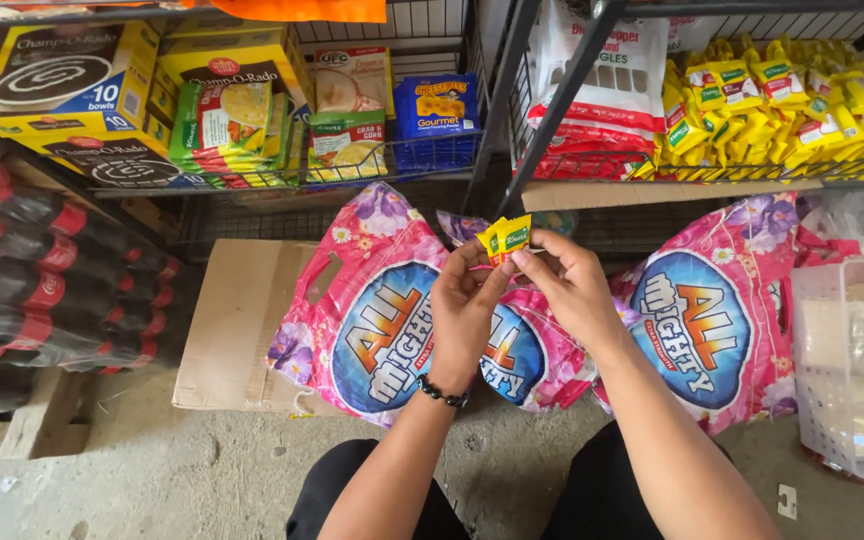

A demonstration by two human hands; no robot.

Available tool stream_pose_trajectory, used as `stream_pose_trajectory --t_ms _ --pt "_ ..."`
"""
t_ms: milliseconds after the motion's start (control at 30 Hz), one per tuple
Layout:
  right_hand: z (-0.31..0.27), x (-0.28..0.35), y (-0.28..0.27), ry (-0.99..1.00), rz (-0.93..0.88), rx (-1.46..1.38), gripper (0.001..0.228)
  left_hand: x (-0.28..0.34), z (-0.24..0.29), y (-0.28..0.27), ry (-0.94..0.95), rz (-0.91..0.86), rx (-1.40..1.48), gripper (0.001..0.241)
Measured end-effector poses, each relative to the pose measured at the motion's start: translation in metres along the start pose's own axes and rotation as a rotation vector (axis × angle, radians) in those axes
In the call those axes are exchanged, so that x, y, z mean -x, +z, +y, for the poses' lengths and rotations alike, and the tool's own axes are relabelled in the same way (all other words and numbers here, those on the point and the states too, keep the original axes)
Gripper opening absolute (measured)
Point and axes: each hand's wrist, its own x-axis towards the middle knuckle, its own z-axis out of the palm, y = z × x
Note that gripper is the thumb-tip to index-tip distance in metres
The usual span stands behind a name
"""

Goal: Sort small seasoning packets from bags on the floor and place them onto retail shelving units.

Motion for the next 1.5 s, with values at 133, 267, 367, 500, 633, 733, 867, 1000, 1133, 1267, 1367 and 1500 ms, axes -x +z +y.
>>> stream_pose_trajectory --t_ms 133,267,367,500,633,733,867,1000,1133,1267,1367,1500 --pt "-0.003 0.001 -0.001 0.02 0.032 -0.077 0.026 0.0 -0.001 -0.002 -0.027 0.015 -0.04 0.032" --pt "-0.01 0.002 0.003 -0.001 0.011 -0.094 0.026 0.0 -0.003 -0.002 0.001 0.031 -0.033 0.03" --pt "-0.009 0.002 0.004 0.012 0.004 -0.09 0.027 0.001 -0.004 -0.004 0.022 0.047 -0.026 0.028" --pt "-0.004 0.001 0.004 -0.027 -0.015 -0.09 0.027 0.002 -0.005 -0.004 0.047 0.068 -0.061 0.026" --pt "0.001 -0.002 0.003 -0.05 -0.039 -0.092 0.028 0.001 -0.002 -0.002 0.033 0.088 -0.09 0.026" --pt "-0.009 -0.001 0.008 -0.03 -0.038 -0.122 0.029 0.0 -0.001 -0.002 -0.001 0.081 -0.06 0.027" --pt "-0.01 -0.002 0.006 -0.005 -0.003 -0.177 0.033 -0.001 0.002 0.0 -0.011 0.065 -0.039 0.028" --pt "-0.022 0.002 0.003 -0.016 0.058 -0.21 0.038 0.006 0.023 0.019 0.14 0.074 -0.159 0.034" --pt "-0.024 0.004 -0.012 -0.025 0.127 -0.197 0.035 0.007 0.028 0.031 0.285 0.053 -0.529 0.036" --pt "-0.013 0.002 -0.041 -0.109 0.12 -0.202 0.022 -0.003 0.022 0.059 0.283 0.01 -0.596 0.03" --pt "-0.026 0.005 -0.061 -0.149 0.174 -0.123 0.022 -0.011 0.017 0.088 0.244 -0.012 -0.53 0.031" --pt "-0.037 0.004 -0.091 -0.25 0.241 -0.13 0.028 -0.027 -0.001 0.129 0.249 -0.022 -0.474 0.034"
